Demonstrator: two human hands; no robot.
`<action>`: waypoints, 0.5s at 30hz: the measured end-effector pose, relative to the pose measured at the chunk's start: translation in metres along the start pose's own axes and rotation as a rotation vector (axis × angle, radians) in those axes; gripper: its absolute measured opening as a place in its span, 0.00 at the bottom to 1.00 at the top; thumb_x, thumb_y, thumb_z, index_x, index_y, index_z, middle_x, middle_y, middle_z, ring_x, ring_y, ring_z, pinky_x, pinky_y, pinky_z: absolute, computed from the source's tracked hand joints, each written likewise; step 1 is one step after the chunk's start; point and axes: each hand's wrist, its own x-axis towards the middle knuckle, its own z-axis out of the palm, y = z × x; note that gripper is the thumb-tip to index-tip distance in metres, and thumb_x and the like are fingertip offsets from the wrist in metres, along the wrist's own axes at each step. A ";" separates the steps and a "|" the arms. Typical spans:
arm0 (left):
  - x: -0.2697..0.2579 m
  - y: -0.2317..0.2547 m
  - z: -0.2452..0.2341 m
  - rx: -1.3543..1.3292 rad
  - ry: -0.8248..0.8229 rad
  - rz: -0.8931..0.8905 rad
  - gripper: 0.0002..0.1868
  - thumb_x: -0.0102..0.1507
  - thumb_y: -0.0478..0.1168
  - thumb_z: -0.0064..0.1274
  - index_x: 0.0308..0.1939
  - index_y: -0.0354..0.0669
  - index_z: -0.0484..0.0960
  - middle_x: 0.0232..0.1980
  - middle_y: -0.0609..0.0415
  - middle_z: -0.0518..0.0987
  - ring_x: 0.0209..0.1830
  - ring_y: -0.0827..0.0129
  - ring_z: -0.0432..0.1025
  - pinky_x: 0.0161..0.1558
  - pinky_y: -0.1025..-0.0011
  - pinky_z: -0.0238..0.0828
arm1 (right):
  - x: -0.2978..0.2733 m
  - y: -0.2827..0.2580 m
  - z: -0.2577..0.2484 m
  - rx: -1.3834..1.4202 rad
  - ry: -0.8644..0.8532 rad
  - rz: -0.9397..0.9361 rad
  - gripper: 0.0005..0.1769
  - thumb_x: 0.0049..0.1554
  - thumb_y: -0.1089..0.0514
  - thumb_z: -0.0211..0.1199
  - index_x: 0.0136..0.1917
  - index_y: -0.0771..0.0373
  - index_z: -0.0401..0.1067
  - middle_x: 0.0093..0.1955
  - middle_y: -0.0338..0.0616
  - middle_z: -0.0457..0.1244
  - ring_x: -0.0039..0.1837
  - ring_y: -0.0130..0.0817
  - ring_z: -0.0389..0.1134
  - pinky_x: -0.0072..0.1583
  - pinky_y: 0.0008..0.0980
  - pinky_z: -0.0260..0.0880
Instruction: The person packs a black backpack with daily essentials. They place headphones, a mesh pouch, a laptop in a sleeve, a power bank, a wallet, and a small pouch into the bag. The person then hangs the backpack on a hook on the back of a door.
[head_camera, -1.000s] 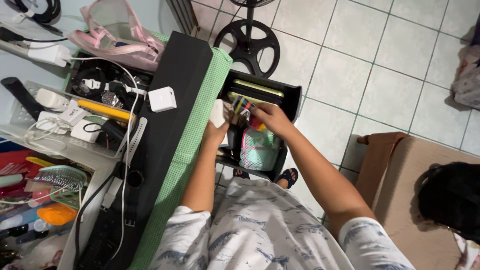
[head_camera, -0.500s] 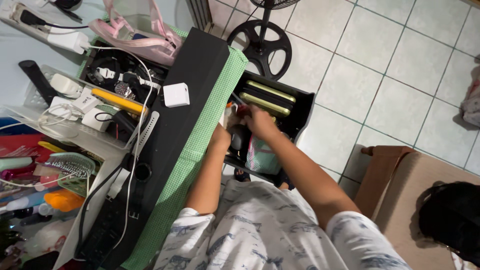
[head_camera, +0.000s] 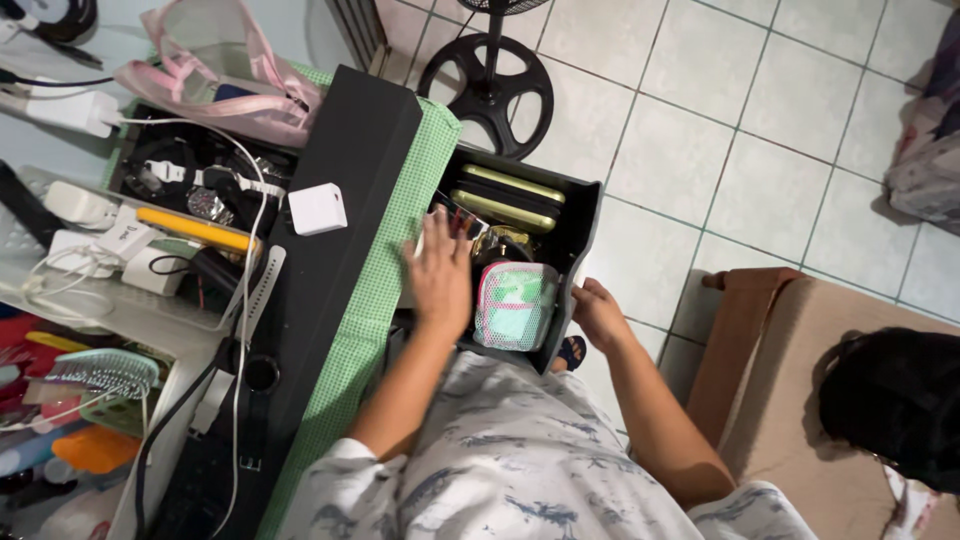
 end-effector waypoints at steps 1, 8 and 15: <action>0.001 -0.008 -0.005 0.048 -0.058 -0.035 0.23 0.69 0.43 0.45 0.68 0.48 0.74 0.83 0.41 0.45 0.83 0.46 0.41 0.75 0.38 0.36 | -0.004 -0.003 -0.005 0.005 -0.077 0.031 0.19 0.66 0.51 0.56 0.63 0.66 0.63 0.62 0.52 0.63 0.64 0.43 0.65 0.66 0.46 0.67; 0.002 -0.067 -0.028 0.052 0.025 0.058 0.27 0.69 0.38 0.44 0.74 0.42 0.68 0.82 0.45 0.56 0.82 0.51 0.52 0.79 0.47 0.42 | -0.006 -0.047 0.015 -0.254 -0.299 0.020 0.33 0.57 0.52 0.66 0.71 0.62 0.61 0.66 0.45 0.63 0.68 0.37 0.63 0.70 0.45 0.63; 0.011 -0.086 -0.054 -0.442 -0.017 0.056 0.41 0.54 0.22 0.45 0.75 0.30 0.58 0.79 0.37 0.57 0.77 0.42 0.54 0.75 0.55 0.49 | -0.003 -0.048 0.044 -0.376 -0.260 0.042 0.37 0.55 0.53 0.68 0.73 0.64 0.58 0.67 0.47 0.63 0.68 0.36 0.64 0.71 0.43 0.63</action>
